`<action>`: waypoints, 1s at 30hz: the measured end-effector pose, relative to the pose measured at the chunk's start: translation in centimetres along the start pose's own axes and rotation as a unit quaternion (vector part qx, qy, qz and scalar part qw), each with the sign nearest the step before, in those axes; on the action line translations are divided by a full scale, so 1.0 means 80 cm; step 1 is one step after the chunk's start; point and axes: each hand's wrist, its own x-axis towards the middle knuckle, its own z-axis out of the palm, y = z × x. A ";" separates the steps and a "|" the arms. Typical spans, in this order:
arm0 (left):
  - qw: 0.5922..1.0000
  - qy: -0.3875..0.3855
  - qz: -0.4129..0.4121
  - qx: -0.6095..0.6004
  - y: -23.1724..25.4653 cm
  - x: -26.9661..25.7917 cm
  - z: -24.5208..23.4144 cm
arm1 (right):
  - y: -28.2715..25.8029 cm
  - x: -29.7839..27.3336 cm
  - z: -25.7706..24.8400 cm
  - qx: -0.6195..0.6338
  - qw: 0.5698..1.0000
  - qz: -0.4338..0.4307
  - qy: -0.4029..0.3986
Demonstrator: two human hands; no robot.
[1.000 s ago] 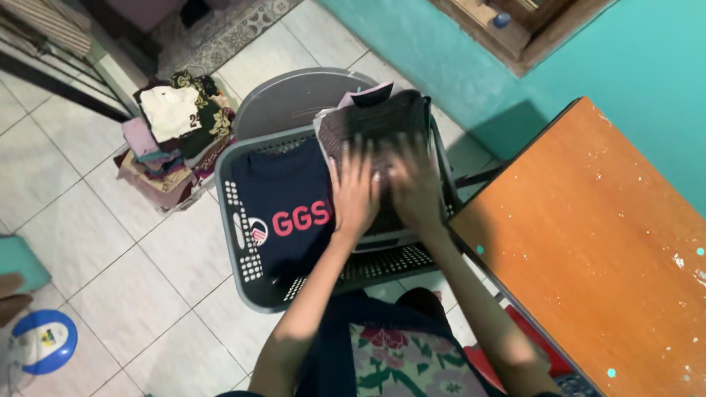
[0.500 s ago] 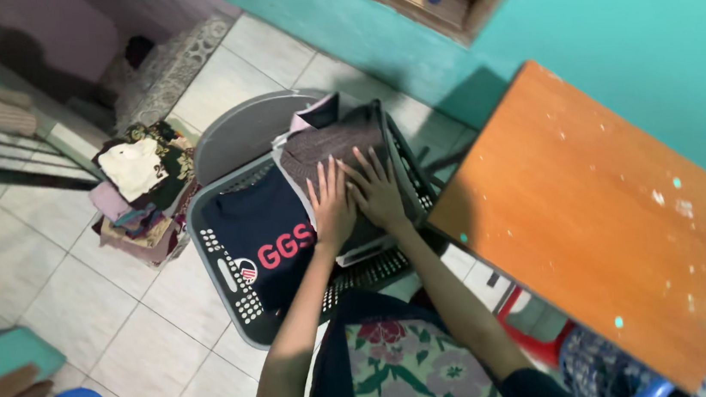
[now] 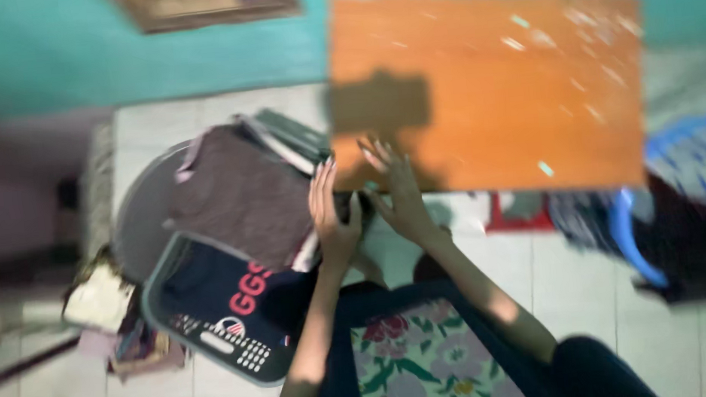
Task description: The person picks up a sweater from a laundry basket and folds it on a small wooden table, then picks up a black and white polka-dot garment and folds it on the table before placing it in a laundry bin.
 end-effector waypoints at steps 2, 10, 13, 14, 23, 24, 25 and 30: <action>0.995 -0.066 0.029 -0.075 0.053 -0.008 0.055 | 0.025 -0.041 -0.058 -0.001 0.997 0.061 0.055; 0.914 -0.318 0.039 -0.247 0.209 -0.058 0.300 | 0.173 -0.244 -0.269 -0.055 0.927 0.247 0.278; 0.890 -0.350 0.015 -0.290 0.260 -0.093 0.387 | 0.262 -0.359 -0.324 -0.102 0.890 0.298 0.331; 0.884 -0.361 0.019 -0.296 0.280 -0.110 0.411 | 0.291 -0.399 -0.340 -0.157 0.874 0.325 0.324; 0.808 -0.504 0.012 -0.305 0.411 -0.197 0.619 | 0.482 -0.566 -0.451 -0.260 0.799 0.542 -0.003; 0.801 -0.515 0.034 -0.303 0.419 -0.197 0.626 | 0.480 -0.564 -0.459 -0.176 0.811 0.557 0.033; 0.796 -0.521 0.059 -0.303 0.432 -0.190 0.636 | 0.474 -0.558 -0.474 -0.177 0.811 0.557 0.037; 0.760 -0.597 0.093 -0.240 0.485 -0.185 0.633 | 0.361 -0.508 -0.558 -0.006 0.816 0.450 0.364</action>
